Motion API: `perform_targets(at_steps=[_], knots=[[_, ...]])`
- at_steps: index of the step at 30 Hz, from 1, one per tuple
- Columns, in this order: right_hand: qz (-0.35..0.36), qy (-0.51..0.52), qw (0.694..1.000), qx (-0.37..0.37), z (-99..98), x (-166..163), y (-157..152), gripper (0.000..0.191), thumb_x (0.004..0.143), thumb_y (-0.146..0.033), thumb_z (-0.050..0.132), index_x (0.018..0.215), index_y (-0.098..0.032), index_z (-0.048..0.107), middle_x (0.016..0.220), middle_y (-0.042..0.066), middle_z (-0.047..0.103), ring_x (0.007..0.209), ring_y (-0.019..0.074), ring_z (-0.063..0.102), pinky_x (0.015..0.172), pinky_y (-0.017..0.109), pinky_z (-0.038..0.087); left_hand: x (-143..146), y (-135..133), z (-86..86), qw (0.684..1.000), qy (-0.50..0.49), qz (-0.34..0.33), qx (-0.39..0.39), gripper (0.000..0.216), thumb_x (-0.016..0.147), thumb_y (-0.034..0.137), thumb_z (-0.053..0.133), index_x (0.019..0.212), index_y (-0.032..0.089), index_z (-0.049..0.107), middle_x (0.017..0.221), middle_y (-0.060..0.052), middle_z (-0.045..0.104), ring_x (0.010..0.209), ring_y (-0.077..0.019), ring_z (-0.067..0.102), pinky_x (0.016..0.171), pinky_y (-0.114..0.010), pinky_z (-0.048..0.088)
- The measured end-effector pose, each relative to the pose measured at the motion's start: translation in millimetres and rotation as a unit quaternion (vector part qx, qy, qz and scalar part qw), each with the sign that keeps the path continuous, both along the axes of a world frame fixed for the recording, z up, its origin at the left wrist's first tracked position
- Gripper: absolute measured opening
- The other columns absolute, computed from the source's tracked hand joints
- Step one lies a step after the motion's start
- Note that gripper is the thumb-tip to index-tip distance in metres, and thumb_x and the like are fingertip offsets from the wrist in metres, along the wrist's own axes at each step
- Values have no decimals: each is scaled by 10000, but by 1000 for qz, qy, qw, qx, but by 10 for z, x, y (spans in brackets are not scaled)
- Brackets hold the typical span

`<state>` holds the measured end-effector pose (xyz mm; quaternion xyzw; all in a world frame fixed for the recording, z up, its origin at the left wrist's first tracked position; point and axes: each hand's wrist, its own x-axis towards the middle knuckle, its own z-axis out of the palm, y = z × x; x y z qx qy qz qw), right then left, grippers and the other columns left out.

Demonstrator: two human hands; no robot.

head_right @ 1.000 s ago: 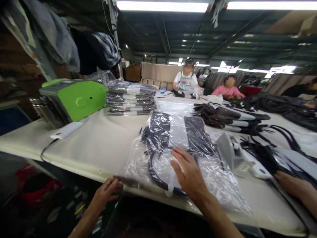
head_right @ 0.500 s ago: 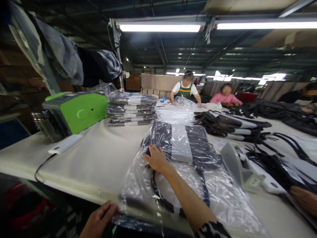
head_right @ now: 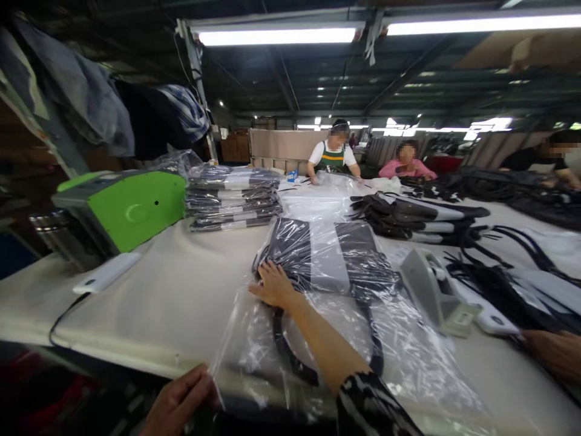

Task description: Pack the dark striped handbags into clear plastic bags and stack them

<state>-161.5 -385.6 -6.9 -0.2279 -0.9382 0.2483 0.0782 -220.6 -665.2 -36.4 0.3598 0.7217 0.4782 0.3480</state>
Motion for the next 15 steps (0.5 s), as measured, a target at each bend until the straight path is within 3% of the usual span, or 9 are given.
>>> perform_targets(at_steps=[4,8,10,12,15], knots=[[-26,172,974,-146,393,453,-246,545,934,-504,516,1381,-192,535,1419,116,562,1316,263,512,1110,443,388,-14,287,437,997,-10,-10,74,515,868,641,484,654,195,629,671,-14,641,703,-167,585,719,-254,468],[29,242,940,-240,661,971,-673,716,775,-465,736,1408,-234,494,1302,89,639,1136,256,625,987,427,500,121,873,836,988,1,-45,147,403,865,539,541,700,184,636,660,-17,648,674,-166,603,685,-264,493],[-29,250,944,-213,676,1083,-719,702,708,-358,778,1353,-242,525,1204,69,680,1047,248,649,932,413,523,228,1227,981,982,11,-82,169,366,873,480,534,703,174,640,664,-19,660,654,-157,605,650,-253,492],[-118,263,937,-197,612,1094,-588,470,725,-299,702,1178,-216,608,1042,53,716,918,227,672,830,372,547,283,1567,1054,973,53,-126,184,343,887,433,518,732,165,666,711,-28,689,681,-154,621,662,-247,492],[-193,280,893,-295,434,1054,-173,256,722,-330,622,935,-189,615,826,30,702,728,198,677,668,322,548,126,1968,987,952,209,-115,191,303,908,392,503,918,167,707,902,-54,732,841,-178,648,782,-275,491]])
